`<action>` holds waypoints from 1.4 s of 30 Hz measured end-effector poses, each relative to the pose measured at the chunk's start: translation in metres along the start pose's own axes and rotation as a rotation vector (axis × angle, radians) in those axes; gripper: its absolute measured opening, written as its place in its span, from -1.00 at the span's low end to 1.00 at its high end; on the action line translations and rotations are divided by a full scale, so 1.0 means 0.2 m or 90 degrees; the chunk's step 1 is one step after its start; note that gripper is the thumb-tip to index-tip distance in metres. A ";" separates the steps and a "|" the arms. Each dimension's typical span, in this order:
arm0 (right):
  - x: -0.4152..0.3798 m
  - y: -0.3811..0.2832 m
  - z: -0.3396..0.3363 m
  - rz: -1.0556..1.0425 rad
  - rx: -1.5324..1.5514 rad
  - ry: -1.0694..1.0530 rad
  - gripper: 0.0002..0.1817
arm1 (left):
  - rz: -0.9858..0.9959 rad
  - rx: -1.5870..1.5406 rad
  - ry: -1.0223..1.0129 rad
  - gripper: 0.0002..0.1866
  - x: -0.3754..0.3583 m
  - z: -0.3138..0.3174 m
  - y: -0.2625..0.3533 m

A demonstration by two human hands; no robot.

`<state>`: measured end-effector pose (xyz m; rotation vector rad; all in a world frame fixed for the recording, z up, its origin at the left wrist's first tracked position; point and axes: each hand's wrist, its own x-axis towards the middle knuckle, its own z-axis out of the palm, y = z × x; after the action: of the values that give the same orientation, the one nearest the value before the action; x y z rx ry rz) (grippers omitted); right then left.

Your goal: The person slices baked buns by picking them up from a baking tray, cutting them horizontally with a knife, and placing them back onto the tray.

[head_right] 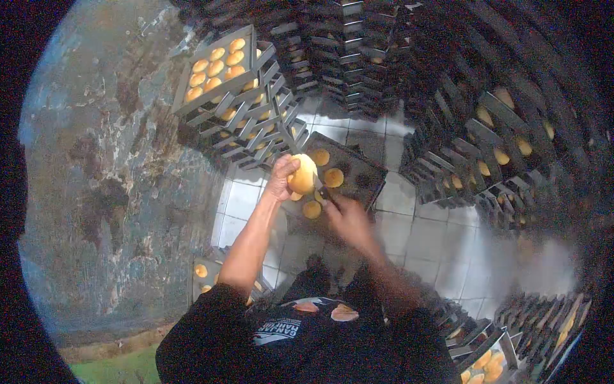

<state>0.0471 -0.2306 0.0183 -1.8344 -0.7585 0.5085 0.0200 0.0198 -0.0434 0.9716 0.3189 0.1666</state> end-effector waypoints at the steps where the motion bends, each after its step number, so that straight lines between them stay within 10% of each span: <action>1: -0.04 0.04 0.00 0.002 0.000 0.000 -0.60 | 0.003 -0.027 0.000 -0.57 0.01 0.00 0.04; 23: -0.01 0.17 0.03 0.207 0.009 -0.050 -0.50 | -0.032 -0.101 0.153 -0.68 0.13 0.04 -0.26; 28: -0.14 0.42 0.07 0.078 -0.088 -0.014 -0.56 | 0.006 -0.167 0.177 -0.69 0.23 -0.08 -0.24; 38: 0.03 0.64 0.15 0.239 0.198 0.046 -0.65 | -0.072 -0.245 0.202 -0.62 0.26 0.17 -0.62; 40: -0.12 0.83 0.19 0.026 0.102 0.151 -0.67 | -0.081 -0.269 0.219 -0.60 0.37 0.05 -0.79; 42: -0.47 1.02 0.18 0.218 0.046 0.038 -0.69 | -0.090 -0.297 0.237 -0.59 0.50 -0.13 -1.04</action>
<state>0.0113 -0.3258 -0.1843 -1.9107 -0.3792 0.6879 0.1055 -0.0485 -0.2494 0.4493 0.6560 0.2784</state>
